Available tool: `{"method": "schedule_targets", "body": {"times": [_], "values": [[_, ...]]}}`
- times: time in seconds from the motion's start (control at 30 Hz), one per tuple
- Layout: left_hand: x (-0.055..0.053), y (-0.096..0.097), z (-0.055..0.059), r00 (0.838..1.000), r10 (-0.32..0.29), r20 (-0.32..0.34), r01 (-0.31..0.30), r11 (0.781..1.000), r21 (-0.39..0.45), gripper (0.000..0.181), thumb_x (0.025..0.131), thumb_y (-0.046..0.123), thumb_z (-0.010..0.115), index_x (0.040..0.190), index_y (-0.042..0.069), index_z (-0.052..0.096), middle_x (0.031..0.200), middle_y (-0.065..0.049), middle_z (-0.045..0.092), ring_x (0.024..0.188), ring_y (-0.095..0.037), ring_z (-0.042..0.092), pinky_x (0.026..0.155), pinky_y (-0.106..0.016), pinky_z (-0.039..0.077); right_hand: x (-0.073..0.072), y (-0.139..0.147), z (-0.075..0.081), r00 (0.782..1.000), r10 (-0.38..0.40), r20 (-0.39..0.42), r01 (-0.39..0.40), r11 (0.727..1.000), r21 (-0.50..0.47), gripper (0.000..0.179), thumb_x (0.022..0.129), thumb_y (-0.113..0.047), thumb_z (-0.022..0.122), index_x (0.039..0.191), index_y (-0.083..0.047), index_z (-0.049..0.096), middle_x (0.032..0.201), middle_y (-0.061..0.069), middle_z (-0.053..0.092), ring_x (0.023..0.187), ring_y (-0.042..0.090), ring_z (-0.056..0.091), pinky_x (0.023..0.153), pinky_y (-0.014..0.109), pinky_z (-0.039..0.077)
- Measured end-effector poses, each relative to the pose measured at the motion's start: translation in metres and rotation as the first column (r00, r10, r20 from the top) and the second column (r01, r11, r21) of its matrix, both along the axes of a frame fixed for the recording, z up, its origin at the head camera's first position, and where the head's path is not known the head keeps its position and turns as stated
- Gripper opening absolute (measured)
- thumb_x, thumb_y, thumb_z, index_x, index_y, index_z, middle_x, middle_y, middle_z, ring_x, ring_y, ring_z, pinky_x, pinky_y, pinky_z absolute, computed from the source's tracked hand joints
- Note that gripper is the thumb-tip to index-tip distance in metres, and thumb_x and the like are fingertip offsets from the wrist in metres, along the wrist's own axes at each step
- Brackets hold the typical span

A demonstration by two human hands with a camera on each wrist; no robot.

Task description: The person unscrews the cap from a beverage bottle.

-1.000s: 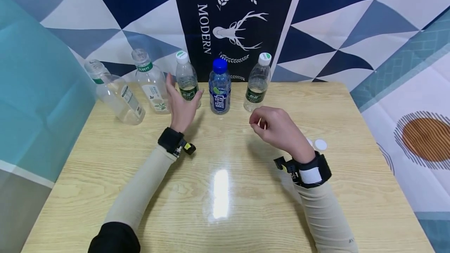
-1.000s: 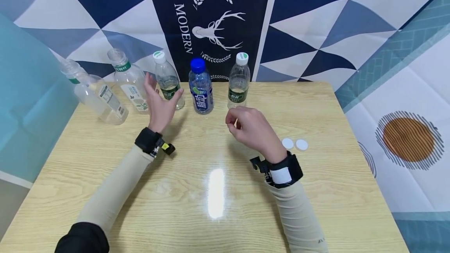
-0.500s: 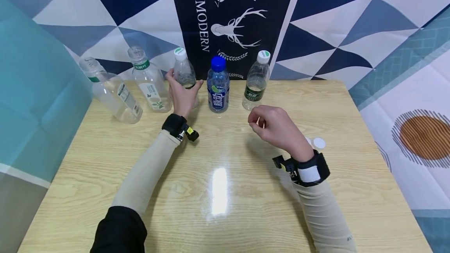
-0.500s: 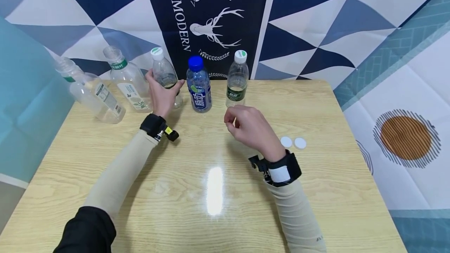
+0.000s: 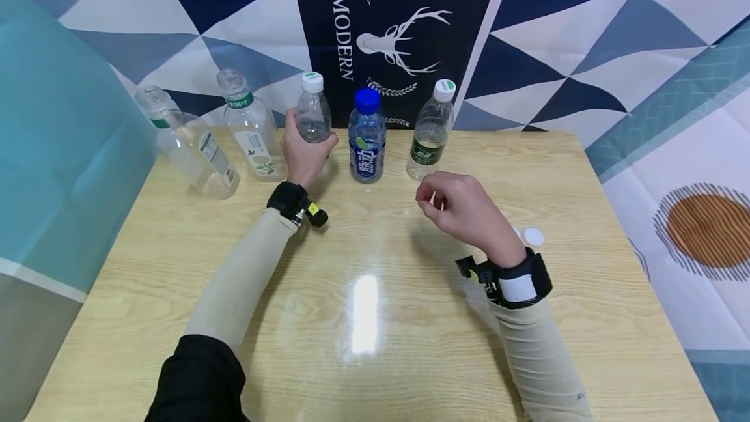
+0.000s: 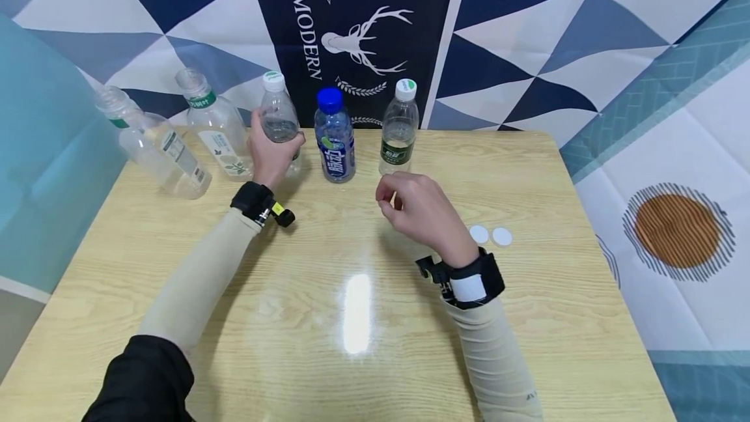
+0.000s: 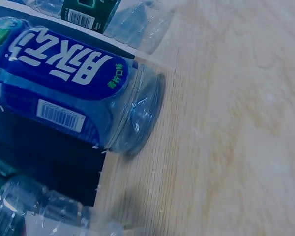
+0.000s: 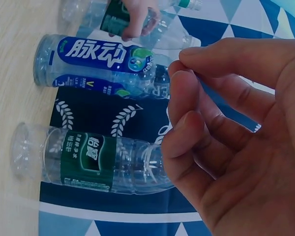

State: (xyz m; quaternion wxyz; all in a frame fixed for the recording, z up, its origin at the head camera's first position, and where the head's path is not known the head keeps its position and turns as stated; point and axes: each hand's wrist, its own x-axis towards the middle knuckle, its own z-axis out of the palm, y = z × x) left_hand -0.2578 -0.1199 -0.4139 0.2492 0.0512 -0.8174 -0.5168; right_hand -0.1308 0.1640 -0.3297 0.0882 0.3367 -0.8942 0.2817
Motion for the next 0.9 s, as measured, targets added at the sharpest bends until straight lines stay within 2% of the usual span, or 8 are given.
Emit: {"method": "schedule_targets", "body": {"times": [0.17,0.27,0.37,0.5,0.6,0.67,0.8,0.9], "values": [[0.02,-0.004,0.009,0.992,-0.129,0.013,0.129,0.992,0.01,0.073,0.065,0.024,0.077,0.131,0.018,0.045,0.125,0.003,0.052,0.109,-0.01,0.049,0.09,-0.028,0.04,0.002,0.001,0.003,1.0,0.005,-0.002,-0.005,1.0,-0.022,0.005,0.082,-0.008,0.065,0.082,-0.013,0.065,0.078,-0.01,0.059,0.064,0.004,0.051,0.056,0.023,0.044],[0.041,-0.006,0.014,0.982,-0.187,-0.017,0.186,0.982,-0.017,0.069,0.063,0.02,0.077,0.126,0.015,0.049,0.117,0.001,0.056,0.103,-0.012,0.053,0.086,-0.032,0.044,0.004,0.0,0.004,1.0,0.008,-0.003,-0.008,1.0,-0.029,0.008,0.082,-0.007,0.065,0.082,-0.015,0.065,0.079,-0.01,0.059,0.064,0.004,0.051,0.056,0.023,0.044],[0.064,-0.005,0.018,0.965,-0.257,-0.057,0.252,0.965,-0.078,0.064,0.06,0.018,0.077,0.118,0.01,0.054,0.104,-0.003,0.062,0.091,-0.015,0.058,0.079,-0.035,0.047,0.005,-0.002,0.007,1.0,0.002,-0.008,-0.002,1.0,-0.031,0.005,0.083,-0.009,0.065,0.084,-0.014,0.065,0.078,-0.01,0.059,0.064,0.004,0.051,0.055,0.022,0.044],[0.094,0.003,0.021,0.93,-0.36,-0.072,0.346,0.924,-0.162,0.064,0.057,0.02,0.079,0.116,0.008,0.057,0.097,-0.004,0.065,0.083,-0.014,0.059,0.074,-0.034,0.048,0.007,-0.005,0.01,1.0,-0.021,-0.023,0.019,0.998,-0.062,0.011,0.084,-0.016,0.065,0.095,-0.012,0.065,0.076,-0.011,0.058,0.062,0.004,0.05,0.053,0.022,0.043],[0.11,0.015,0.026,0.913,-0.404,-0.057,0.379,0.892,-0.249,0.067,0.053,0.026,0.08,0.115,0.011,0.058,0.093,-0.001,0.065,0.078,-0.013,0.059,0.067,-0.032,0.048,0.01,-0.006,0.013,0.998,-0.048,-0.032,0.045,0.993,-0.105,0.029,0.085,-0.026,0.067,0.109,-0.013,0.061,0.077,-0.012,0.057,0.062,0.003,0.049,0.053,0.023,0.042],[0.12,0.023,0.029,0.907,-0.42,-0.038,0.385,0.861,-0.332,0.069,0.051,0.033,0.081,0.114,0.013,0.058,0.091,0.002,0.065,0.075,-0.011,0.058,0.063,-0.03,0.047,0.011,-0.007,0.014,0.997,-0.065,-0.035,0.06,0.989,-0.133,0.04,0.084,-0.034,0.068,0.117,-0.013,0.057,0.078,-0.011,0.057,0.061,0.003,0.049,0.054,0.023,0.041],[0.136,0.038,0.031,0.89,-0.456,-0.011,0.396,0.784,-0.478,0.071,0.053,0.042,0.078,0.116,0.015,0.057,0.093,0.003,0.065,0.075,-0.009,0.059,0.06,-0.027,0.047,0.014,-0.008,0.016,0.995,-0.087,-0.038,0.08,0.984,-0.159,0.049,0.083,-0.041,0.068,0.121,-0.012,0.056,0.079,-0.01,0.058,0.062,0.003,0.049,0.053,0.024,0.041],[0.142,0.044,0.033,0.882,-0.471,-0.013,0.395,0.754,-0.524,0.071,0.055,0.043,0.077,0.117,0.017,0.056,0.095,0.003,0.065,0.076,-0.008,0.059,0.059,-0.027,0.047,0.015,-0.009,0.017,0.993,-0.103,-0.052,0.095,0.985,-0.144,0.047,0.083,-0.042,0.068,0.116,-0.01,0.058,0.076,-0.008,0.058,0.062,0.003,0.048,0.051,0.024,0.04]]}}
